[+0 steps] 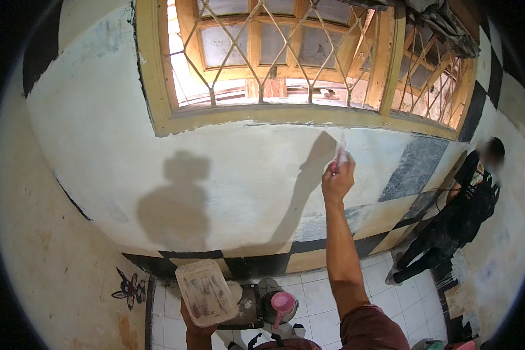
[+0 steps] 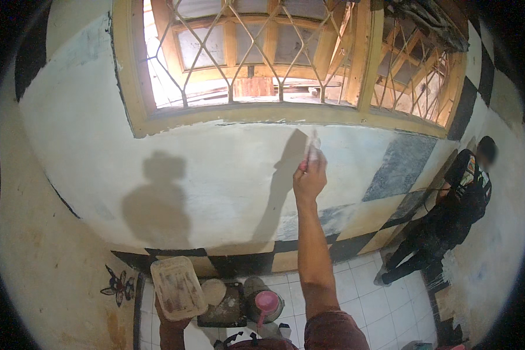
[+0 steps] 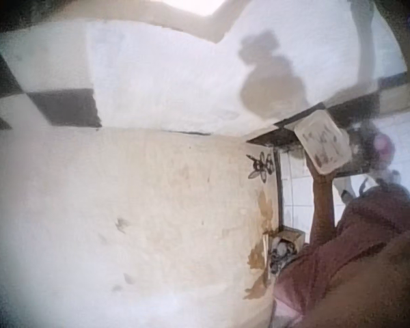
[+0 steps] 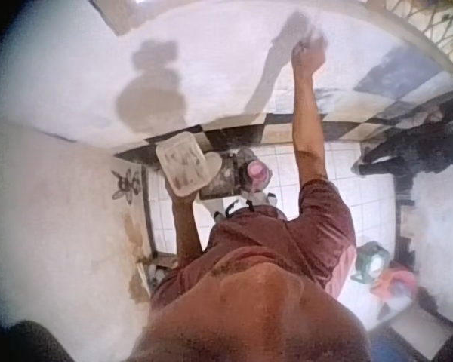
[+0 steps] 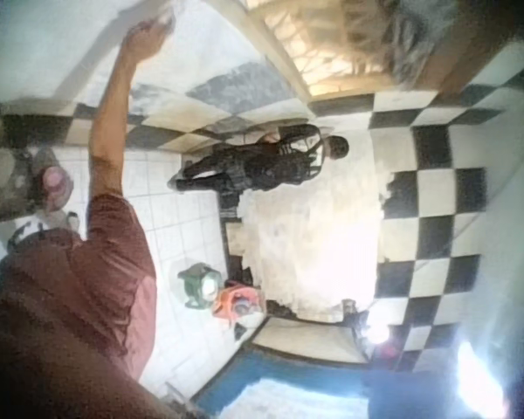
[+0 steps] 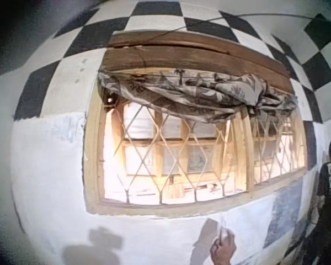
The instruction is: The person applies plaster to a wall under a window using a putty knife, repeatedly spreading the material from a container held in the other hand.
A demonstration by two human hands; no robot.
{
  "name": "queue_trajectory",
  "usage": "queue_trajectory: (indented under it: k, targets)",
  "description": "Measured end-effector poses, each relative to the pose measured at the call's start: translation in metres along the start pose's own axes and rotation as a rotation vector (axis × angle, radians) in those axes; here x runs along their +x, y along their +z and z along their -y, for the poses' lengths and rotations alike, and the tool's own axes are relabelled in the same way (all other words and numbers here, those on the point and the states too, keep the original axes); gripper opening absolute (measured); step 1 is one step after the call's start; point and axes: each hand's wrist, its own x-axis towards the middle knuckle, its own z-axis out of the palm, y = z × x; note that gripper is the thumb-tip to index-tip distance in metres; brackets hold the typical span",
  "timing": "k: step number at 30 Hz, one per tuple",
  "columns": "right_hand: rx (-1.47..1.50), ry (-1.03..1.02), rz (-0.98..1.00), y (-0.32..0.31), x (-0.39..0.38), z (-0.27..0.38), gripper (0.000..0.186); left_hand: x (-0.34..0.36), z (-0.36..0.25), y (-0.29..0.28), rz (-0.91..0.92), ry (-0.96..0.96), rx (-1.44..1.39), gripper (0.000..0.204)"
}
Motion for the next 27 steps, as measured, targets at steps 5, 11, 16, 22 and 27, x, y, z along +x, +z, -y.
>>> queue_trajectory:
  k: [5,11,16,22,27]
  targets:
    - [-0.147,-0.399,0.401,0.008,-0.007,-0.063,0.042,0.009,0.017,0.005,-0.03,-0.097,-0.122,0.081]
    - [-0.13,-0.498,0.243,-0.014,-0.002,-0.053,0.037,0.018,0.022,0.001,0.004,0.03,0.231,0.085]
    - [-0.137,-0.552,0.362,-0.001,0.017,-0.083,0.037,0.027,0.037,0.016,0.195,0.165,0.628,0.081]
    - [-0.061,-0.104,0.586,-0.014,0.012,-0.08,0.033,0.033,0.035,-0.004,0.084,-0.245,-0.121,0.059]
    - [-0.169,-0.452,0.435,-0.001,0.022,-0.115,0.036,0.035,0.048,0.003,0.036,-0.163,0.006,0.058]
